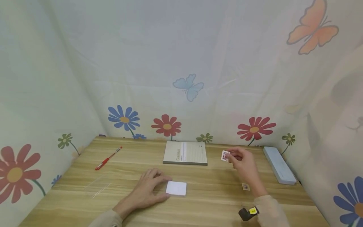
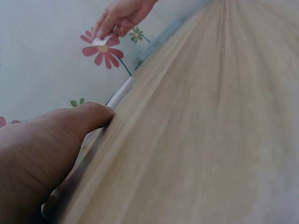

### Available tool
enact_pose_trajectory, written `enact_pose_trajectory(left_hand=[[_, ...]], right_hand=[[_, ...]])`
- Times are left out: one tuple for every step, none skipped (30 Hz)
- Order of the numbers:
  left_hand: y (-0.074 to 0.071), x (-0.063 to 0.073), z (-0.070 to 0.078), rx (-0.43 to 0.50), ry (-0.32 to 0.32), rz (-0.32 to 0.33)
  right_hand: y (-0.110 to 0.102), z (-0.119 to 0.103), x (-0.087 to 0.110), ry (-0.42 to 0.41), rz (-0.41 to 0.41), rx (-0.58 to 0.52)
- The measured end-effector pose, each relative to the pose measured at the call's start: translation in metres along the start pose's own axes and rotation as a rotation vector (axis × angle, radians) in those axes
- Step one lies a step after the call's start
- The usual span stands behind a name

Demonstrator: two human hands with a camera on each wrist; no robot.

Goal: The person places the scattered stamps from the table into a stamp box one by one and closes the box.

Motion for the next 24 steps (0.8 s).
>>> enact_pose_trajectory(left_hand=[[0.000,0.000,0.000,-0.002,0.002,0.003],[-0.001,0.000,0.000,-0.003,0.004,0.002],[-0.001,0.000,0.001,-0.002,0.006,0.001],[-0.001,0.000,0.001,0.000,0.008,0.001],[-0.001,0.000,0.001,0.002,0.010,0.000],[-0.001,0.000,0.001,0.004,0.010,-0.001],[-0.001,0.000,0.001,0.007,0.008,-0.003],[-0.001,0.000,0.001,0.010,0.006,-0.005],[-0.002,0.000,0.001,0.012,0.003,-0.004],[-0.002,0.000,0.000,0.011,0.001,-0.001],[-0.002,0.000,0.000,0.012,-0.001,0.000],[-0.002,0.000,-0.001,0.011,-0.004,0.000],[-0.002,0.000,-0.001,0.010,-0.005,0.000],[-0.002,0.000,-0.001,0.010,-0.004,0.000],[-0.001,0.000,-0.001,0.009,-0.005,-0.002],[-0.001,-0.001,-0.002,0.008,-0.006,-0.004],[-0.001,-0.001,-0.002,0.009,-0.007,-0.008],[-0.001,-0.001,-0.002,0.010,-0.009,-0.011],[-0.001,-0.001,-0.002,0.012,-0.009,-0.013],[-0.001,-0.001,-0.002,0.015,-0.012,-0.016],[-0.001,-0.001,-0.003,0.017,-0.014,-0.018],[0.000,-0.001,-0.003,0.020,-0.016,-0.020],[0.000,-0.001,-0.003,0.023,-0.018,-0.021],[0.001,-0.001,-0.003,0.024,-0.020,-0.020]], right_hand=[[0.003,-0.003,0.000,-0.009,-0.010,-0.019],[0.006,-0.006,0.000,-0.014,-0.021,-0.029],[0.010,-0.009,0.000,-0.017,-0.031,-0.039],[0.013,-0.012,0.000,-0.022,-0.041,-0.052],[0.016,-0.015,0.001,-0.023,-0.052,-0.060],[0.019,-0.017,0.001,-0.022,-0.061,-0.063],[0.023,-0.019,0.001,-0.020,-0.069,-0.068],[0.026,-0.021,0.001,-0.018,-0.077,-0.071],[0.029,-0.023,0.000,-0.018,-0.082,-0.075],[0.032,-0.024,0.000,-0.017,-0.086,-0.078],[0.034,-0.025,0.000,-0.016,-0.088,-0.076],[0.037,-0.026,-0.001,-0.019,-0.089,-0.077],[0.040,-0.027,-0.001,-0.022,-0.092,-0.083],[0.043,-0.028,-0.001,-0.024,-0.097,-0.085],[0.046,-0.029,-0.001,-0.025,-0.101,-0.087],[0.050,-0.030,-0.002,-0.027,-0.106,-0.094],[0.054,-0.032,-0.002,-0.030,-0.111,-0.101],[0.057,-0.033,-0.002,-0.031,-0.117,-0.112],[0.061,-0.035,-0.002,-0.028,-0.126,-0.119],[0.065,-0.037,-0.002,-0.029,-0.131,-0.124],[0.068,-0.038,-0.002,-0.029,-0.134,-0.131],[0.072,-0.040,-0.002,-0.031,-0.136,-0.139],[0.076,-0.042,-0.001,-0.027,-0.141,-0.147],[0.080,-0.043,-0.001,-0.023,-0.145,-0.155]])
Point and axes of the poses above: each hand's wrist, its own x-axis away from the middle knuckle, its own y-axis out of the palm, z = x × y, the point moved 7 cm from there along -x, towards the middle knuckle, and after that the axes turned 1 degree about -x, right-handed, at the moved point
